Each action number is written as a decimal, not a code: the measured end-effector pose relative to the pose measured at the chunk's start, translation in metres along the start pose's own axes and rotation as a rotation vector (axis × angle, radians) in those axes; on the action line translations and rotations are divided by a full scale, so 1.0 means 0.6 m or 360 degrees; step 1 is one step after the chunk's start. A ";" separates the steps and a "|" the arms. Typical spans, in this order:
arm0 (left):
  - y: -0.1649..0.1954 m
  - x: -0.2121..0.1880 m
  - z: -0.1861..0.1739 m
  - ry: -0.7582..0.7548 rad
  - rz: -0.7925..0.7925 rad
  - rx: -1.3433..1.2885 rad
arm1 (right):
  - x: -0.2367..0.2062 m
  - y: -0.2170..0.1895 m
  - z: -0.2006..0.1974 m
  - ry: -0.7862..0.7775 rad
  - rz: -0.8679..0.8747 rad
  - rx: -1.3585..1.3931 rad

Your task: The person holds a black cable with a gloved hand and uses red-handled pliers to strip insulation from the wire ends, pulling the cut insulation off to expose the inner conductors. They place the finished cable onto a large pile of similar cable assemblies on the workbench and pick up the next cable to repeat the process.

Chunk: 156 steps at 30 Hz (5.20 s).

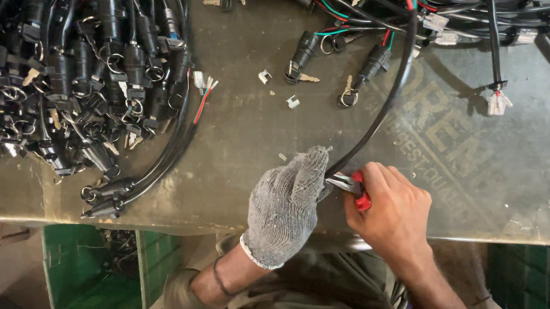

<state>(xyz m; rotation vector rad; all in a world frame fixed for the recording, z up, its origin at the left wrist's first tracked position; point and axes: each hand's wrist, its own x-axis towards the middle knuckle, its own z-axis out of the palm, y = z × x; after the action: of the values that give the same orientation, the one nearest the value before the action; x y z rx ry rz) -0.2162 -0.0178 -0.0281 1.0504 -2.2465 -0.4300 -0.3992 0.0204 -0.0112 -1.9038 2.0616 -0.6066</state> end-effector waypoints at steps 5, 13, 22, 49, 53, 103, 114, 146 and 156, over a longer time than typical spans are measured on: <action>0.005 0.017 -0.014 -0.0063 0.0015 -0.0193 | -0.001 -0.010 0.000 -0.0016 -0.0057 0.0186; 0.034 0.018 -0.080 -0.0621 -0.0613 -0.1913 | 0.043 0.009 0.017 0.0185 -0.0600 0.0583; 0.052 0.005 -0.054 -0.0249 -0.0564 -0.1472 | 0.049 0.026 0.016 -0.0005 -0.0432 0.0487; -0.053 0.128 -0.102 0.0276 -0.0007 0.0321 | 0.341 0.125 -0.114 0.0697 -0.0853 -0.0329; -0.016 0.152 -0.086 0.0619 0.0066 0.0321 | 0.235 0.074 -0.172 0.0442 -0.0893 0.0063; 0.120 0.125 -0.053 -0.0867 -0.0035 -0.1448 | 0.040 0.042 -0.186 0.0833 -0.0466 0.2850; 0.006 0.115 0.014 -0.0197 -0.1031 -0.2607 | 0.165 0.009 -0.109 0.0665 0.0324 0.2258; 0.013 0.154 -0.022 -0.0257 0.0018 -0.0761 | 0.014 0.080 0.011 -0.0076 0.0055 0.1199; 0.022 0.143 -0.011 -0.0181 0.0103 -0.0655 | 0.025 0.081 0.027 -0.0127 0.0303 0.1548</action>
<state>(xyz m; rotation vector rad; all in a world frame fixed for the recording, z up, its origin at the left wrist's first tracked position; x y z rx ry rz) -0.2620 -0.0761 0.0179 0.7520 -2.1529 -0.8977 -0.4358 0.0058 -0.0470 -1.1204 1.4266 -1.1717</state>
